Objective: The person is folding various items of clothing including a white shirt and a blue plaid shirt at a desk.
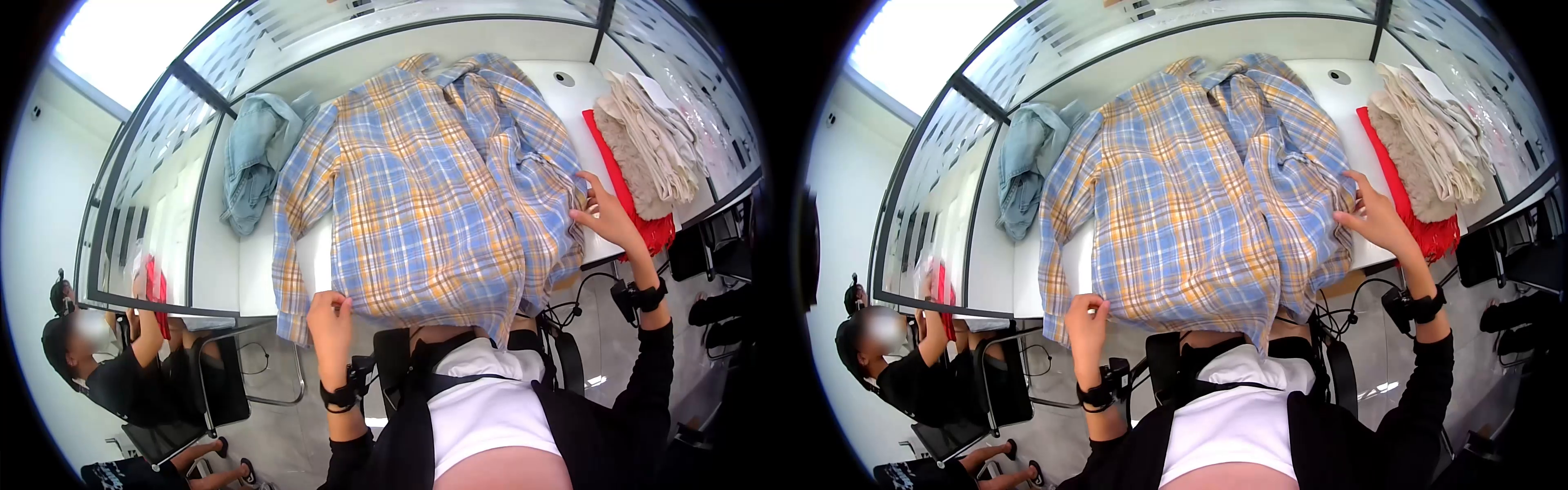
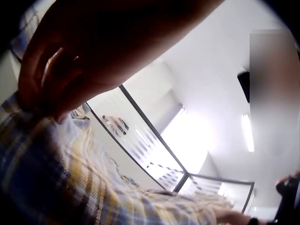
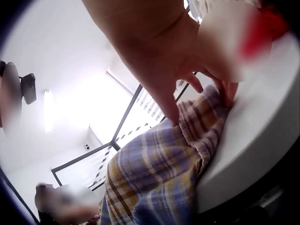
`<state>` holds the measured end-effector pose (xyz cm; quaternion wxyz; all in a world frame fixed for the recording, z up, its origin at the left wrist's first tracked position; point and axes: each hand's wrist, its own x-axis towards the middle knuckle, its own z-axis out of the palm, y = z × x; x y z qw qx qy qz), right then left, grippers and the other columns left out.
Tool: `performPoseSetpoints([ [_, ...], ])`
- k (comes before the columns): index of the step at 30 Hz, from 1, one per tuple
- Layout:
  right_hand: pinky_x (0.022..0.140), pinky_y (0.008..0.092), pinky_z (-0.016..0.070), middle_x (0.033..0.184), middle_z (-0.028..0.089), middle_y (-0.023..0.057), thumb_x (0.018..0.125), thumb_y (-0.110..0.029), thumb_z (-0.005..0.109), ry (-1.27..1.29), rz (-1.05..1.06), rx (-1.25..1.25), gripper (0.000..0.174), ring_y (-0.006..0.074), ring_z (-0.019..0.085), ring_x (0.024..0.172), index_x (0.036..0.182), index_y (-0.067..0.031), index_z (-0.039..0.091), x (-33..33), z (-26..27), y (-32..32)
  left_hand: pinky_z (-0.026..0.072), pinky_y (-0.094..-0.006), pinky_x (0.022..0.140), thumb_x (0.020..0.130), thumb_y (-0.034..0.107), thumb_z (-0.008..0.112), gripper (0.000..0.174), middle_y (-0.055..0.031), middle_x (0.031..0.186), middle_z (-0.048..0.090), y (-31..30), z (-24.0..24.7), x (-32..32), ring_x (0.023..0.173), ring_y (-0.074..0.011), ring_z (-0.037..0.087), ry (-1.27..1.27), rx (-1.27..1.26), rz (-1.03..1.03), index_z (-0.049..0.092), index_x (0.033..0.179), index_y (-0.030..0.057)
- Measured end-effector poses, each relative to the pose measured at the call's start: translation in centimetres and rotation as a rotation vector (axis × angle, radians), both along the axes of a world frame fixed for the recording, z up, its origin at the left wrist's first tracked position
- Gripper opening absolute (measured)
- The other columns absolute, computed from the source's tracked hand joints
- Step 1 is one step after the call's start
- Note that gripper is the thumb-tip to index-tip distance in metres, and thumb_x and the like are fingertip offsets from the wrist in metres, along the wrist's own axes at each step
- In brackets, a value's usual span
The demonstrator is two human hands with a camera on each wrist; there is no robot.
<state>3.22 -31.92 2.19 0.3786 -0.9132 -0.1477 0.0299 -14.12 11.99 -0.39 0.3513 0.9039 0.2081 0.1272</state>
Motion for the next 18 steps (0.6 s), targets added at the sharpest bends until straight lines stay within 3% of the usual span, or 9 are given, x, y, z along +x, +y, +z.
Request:
performPoseSetpoints([
  [1, 0.063, 0.0292, 0.0468, 0.076, 0.054, 0.0097, 0.076, -0.016, 0.067, 0.086, -0.008, 0.112, 0.061, 0.018, 0.057, 0.07, 0.127, -0.0081, 0.034, 0.2, -1.0, -0.2, 0.0454, -0.0315, 0.066, 0.08, 0.007, 0.063, 0.012, -0.0082, 0.08, 0.055, 0.8, -0.5, -0.1, 0.071, -0.0179, 0.056, -0.041, -0.122, -0.016, 0.054, 0.08, -0.0004],
  [3, 0.062, 0.0272, 0.0458, 0.075, 0.054, 0.0086, 0.075, -0.01, 0.063, 0.046, -0.057, 0.179, 0.059, 0.0164, 0.055, 0.068, 0.126, -0.0067, 0.034, 1.0, -3.0, -0.7, 0.0435, -0.0277, 0.065, 0.086, 0.01, 0.057, 0.012, -0.0045, 0.079, 0.056, 3.4, -1.9, -0.6, 0.071, -0.0095, 0.051, -0.109, -0.376, -0.051, 0.053, 0.087, -0.0008],
  [6, 0.068, 0.0268, 0.0442, 0.085, 0.053, 0.0092, 0.075, -0.002, 0.054, 0.085, -0.137, 0.299, 0.052, 0.0155, 0.054, 0.078, 0.124, -0.0045, 0.035, 1.8, -4.4, -1.8, 0.036, -0.0196, 0.054, 0.093, 0.015, 0.047, 0.011, 0.0024, 0.073, 0.046, 6.6, -2.8, -1.5, 0.062, -0.0045, 0.04, -0.141, -0.441, 0.129, 0.046, 0.093, 0.0043],
  [9, 0.077, 0.0282, 0.0416, 0.101, 0.051, 0.0111, 0.076, 0.0, 0.05, 0.051, -0.249, 0.338, 0.049, 0.0144, 0.05, 0.09, 0.123, -0.0036, 0.036, 3.4, -4.4, -3.3, 0.0364, -0.0195, 0.051, 0.095, 0.017, 0.043, 0.012, 0.0017, 0.072, 0.044, 8.9, -3.7, -1.9, 0.061, -0.0045, 0.041, -0.201, -0.213, 0.237, 0.043, 0.094, 0.0053],
  [12, 0.079, 0.0272, 0.042, 0.098, 0.055, 0.0113, 0.077, -0.001, 0.051, -0.147, -0.261, 0.365, 0.051, 0.0166, 0.053, 0.088, 0.125, -0.0019, 0.035, 4.7, -3.9, -5.2, 0.038, -0.0211, 0.049, 0.095, 0.018, 0.043, 0.013, 0.0012, 0.069, 0.043, 8.7, -3.4, -1.9, 0.059, -0.0051, 0.041, -0.144, -0.07, 0.217, 0.043, 0.094, 0.0056],
  [13, 0.077, 0.0279, 0.0427, 0.095, 0.056, 0.0111, 0.078, -0.003, 0.052, -0.156, -0.319, 0.243, 0.049, 0.0168, 0.054, 0.086, 0.124, -0.0009, 0.037, 4.4, -2.5, -5.2, 0.0411, -0.0361, 0.059, 0.091, 0.016, 0.045, 0.014, -0.0107, 0.067, 0.051, 6.7, -1.2, -1.4, 0.059, -0.021, 0.05, -0.04, -0.11, 0.302, 0.047, 0.09, 0.0019],
  [15, 0.073, 0.0291, 0.0441, 0.091, 0.058, 0.0107, 0.079, -0.006, 0.055, -0.168, -0.432, -0.002, 0.045, 0.0171, 0.056, 0.081, 0.121, 0.001, 0.04, 3.7, 0.1, -4.9, 0.0415, -0.0377, 0.059, 0.091, 0.017, 0.047, 0.015, -0.0143, 0.069, 0.053, 6.8, -1.9, -1.4, 0.061, -0.0262, 0.053, -0.017, 0.02, 0.282, 0.047, 0.091, 0.0014],
  [17, 0.065, 0.0301, 0.0435, 0.082, 0.058, 0.0097, 0.079, -0.012, 0.059, -0.266, -0.296, 0.068, 0.038, 0.0169, 0.054, 0.071, 0.112, 0.002, 0.047, 4.2, -2.5, -6.7, 0.0426, -0.04, 0.061, 0.089, 0.018, 0.05, 0.018, -0.0199, 0.074, 0.057, 6.3, -1.7, -1.2, 0.066, -0.0355, 0.056, -0.006, 0.11, 0.216, 0.047, 0.092, 0.0008],
  [18, 0.061, 0.0305, 0.0432, 0.077, 0.057, 0.0093, 0.079, -0.014, 0.061, -0.321, -0.231, 0.102, 0.035, 0.0168, 0.053, 0.066, 0.108, 0.0026, 0.051, 4.6, -3.6, -7.9, 0.043, -0.0408, 0.062, 0.089, 0.018, 0.051, 0.017, -0.0197, 0.074, 0.057, 5.8, -1.0, -0.9, 0.067, -0.0358, 0.057, 0.097, 0.166, 0.167, 0.048, 0.092, 0.0008],
])
